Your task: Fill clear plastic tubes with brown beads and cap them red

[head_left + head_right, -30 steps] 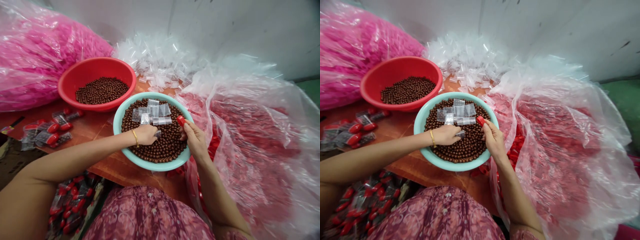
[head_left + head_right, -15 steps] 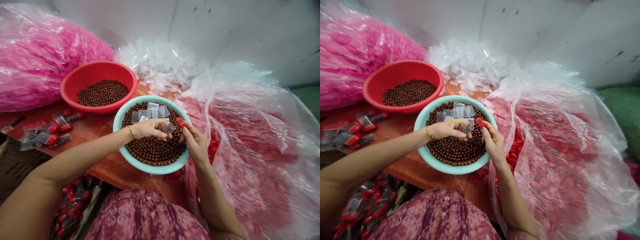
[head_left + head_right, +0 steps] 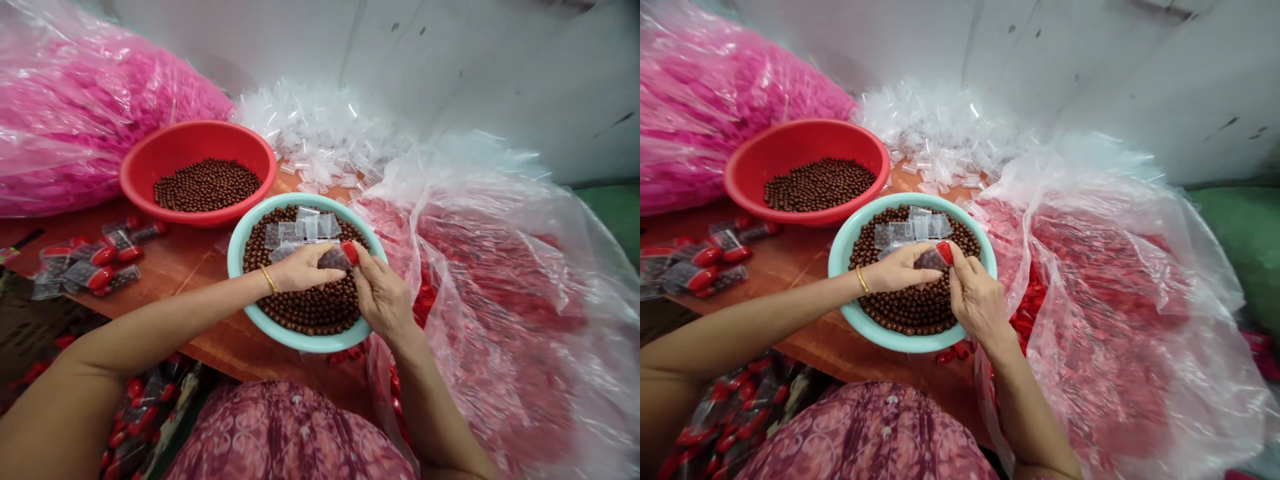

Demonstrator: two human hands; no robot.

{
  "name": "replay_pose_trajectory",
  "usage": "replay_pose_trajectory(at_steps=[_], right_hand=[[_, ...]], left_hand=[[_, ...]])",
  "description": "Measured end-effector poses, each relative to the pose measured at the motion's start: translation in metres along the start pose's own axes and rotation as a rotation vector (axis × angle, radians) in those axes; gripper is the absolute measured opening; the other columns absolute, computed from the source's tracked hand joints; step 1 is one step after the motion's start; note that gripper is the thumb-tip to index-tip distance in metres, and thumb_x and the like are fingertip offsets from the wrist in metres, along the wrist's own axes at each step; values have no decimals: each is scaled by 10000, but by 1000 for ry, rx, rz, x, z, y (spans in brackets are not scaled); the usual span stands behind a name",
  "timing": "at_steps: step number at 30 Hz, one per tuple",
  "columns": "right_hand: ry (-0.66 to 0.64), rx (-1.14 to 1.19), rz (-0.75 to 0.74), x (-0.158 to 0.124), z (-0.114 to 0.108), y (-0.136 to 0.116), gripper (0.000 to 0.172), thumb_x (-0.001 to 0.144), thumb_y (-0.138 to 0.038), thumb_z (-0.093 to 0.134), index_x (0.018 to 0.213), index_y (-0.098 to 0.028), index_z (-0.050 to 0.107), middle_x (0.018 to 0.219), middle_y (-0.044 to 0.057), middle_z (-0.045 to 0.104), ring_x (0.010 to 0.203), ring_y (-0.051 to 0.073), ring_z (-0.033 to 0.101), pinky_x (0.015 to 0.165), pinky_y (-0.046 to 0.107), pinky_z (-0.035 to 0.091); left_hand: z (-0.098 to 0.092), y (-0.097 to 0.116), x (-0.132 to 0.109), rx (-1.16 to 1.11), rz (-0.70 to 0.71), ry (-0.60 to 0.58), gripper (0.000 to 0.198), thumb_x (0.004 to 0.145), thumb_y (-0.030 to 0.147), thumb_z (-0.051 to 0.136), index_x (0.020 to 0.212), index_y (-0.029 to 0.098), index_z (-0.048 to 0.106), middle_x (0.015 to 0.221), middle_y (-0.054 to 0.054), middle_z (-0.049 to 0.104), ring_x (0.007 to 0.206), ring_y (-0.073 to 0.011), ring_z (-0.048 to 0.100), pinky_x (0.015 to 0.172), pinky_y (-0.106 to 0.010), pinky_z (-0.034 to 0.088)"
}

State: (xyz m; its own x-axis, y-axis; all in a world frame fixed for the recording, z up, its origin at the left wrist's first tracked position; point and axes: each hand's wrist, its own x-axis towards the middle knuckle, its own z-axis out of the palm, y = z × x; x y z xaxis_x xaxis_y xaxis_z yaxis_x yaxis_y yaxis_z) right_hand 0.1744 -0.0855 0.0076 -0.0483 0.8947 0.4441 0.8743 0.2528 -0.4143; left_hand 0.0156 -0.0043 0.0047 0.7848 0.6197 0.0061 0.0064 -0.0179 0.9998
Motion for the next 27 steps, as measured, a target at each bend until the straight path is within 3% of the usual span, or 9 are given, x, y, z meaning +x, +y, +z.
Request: replay_pose_trajectory(at_steps=[5, 9, 12, 15, 18, 20, 22, 25, 27], right_hand=[[-54, -145, -99, -2, -2, 0, 431, 905, -260, 368, 1306, -188, 510, 783, 64, 631, 654, 165, 601, 563, 258, 490], [-82, -185, -271, -4, -3, 6, 422, 892, -215, 379, 1276, -125, 529, 718, 59, 653, 586, 149, 597, 509, 237, 465], [-61, -93, -330, -4, -5, 11, 378, 885, -218, 410, 1210, -138, 585, 676, 43, 656, 558, 138, 592, 522, 234, 470], [66, 107, -224, 2, -4, 11, 307, 906, -278, 410, 1031, -176, 671, 667, 34, 642, 584, 135, 597, 573, 244, 482], [163, 411, 62, 15, 6, 4, 427, 945, -407, 286, 1023, -192, 647, 698, 25, 595, 574, 124, 558, 575, 257, 479], [82, 606, 187, 22, 12, -3, 558, 939, -506, 160, 1191, -206, 558, 835, 42, 597, 628, 124, 564, 605, 270, 495], [-73, 699, 209, 27, 16, -8, 632, 920, -561, 94, 1337, -228, 432, 1026, 63, 588, 809, 140, 593, 766, 309, 507], [-316, 728, 144, 25, 17, -11, 637, 910, -590, 157, 1412, -242, 337, 1232, 63, 536, 1105, 171, 522, 1027, 383, 375], [-427, 746, 131, 21, 18, -13, 646, 901, -602, 209, 1412, -231, 346, 1307, 63, 504, 1207, 184, 460, 1094, 394, 293]], left_hand=[[-1, -4, 0, 199, 94, 39, 187, 746, 238, 588, 876, 112, 543, 788, -2, 553, 731, -126, 496, 698, -255, 433], [-6, -5, -2, 372, 99, -5, 168, 744, 273, 584, 810, 124, 540, 720, 13, 535, 663, -115, 464, 610, -227, 399], [-6, -1, -3, 490, 89, -32, 185, 744, 295, 578, 812, 124, 552, 705, 17, 541, 646, -112, 468, 590, -216, 383], [1, 6, -2, 541, 90, -83, 214, 736, 321, 588, 816, 122, 576, 701, 16, 564, 642, -111, 496, 588, -206, 380], [11, 14, -2, 660, 70, -159, 215, 716, 340, 610, 737, 128, 581, 625, 25, 548, 571, -101, 483, 551, -202, 363], [17, 17, -3, 737, 65, -158, 192, 718, 323, 600, 714, 131, 588, 600, 21, 552, 542, -103, 484, 535, -205, 366], [20, 17, -8, 818, 69, -141, 165, 716, 293, 586, 738, 131, 607, 628, 0, 595, 557, -121, 522, 545, -214, 394], [22, 15, -16, 999, 79, -161, 203, 705, 277, 578, 820, 120, 634, 748, -65, 669, 654, -180, 601, 612, -256, 457], [24, 12, -20, 1125, 81, -183, 241, 705, 272, 572, 868, 108, 639, 822, -112, 688, 725, -223, 630, 654, -296, 485]])
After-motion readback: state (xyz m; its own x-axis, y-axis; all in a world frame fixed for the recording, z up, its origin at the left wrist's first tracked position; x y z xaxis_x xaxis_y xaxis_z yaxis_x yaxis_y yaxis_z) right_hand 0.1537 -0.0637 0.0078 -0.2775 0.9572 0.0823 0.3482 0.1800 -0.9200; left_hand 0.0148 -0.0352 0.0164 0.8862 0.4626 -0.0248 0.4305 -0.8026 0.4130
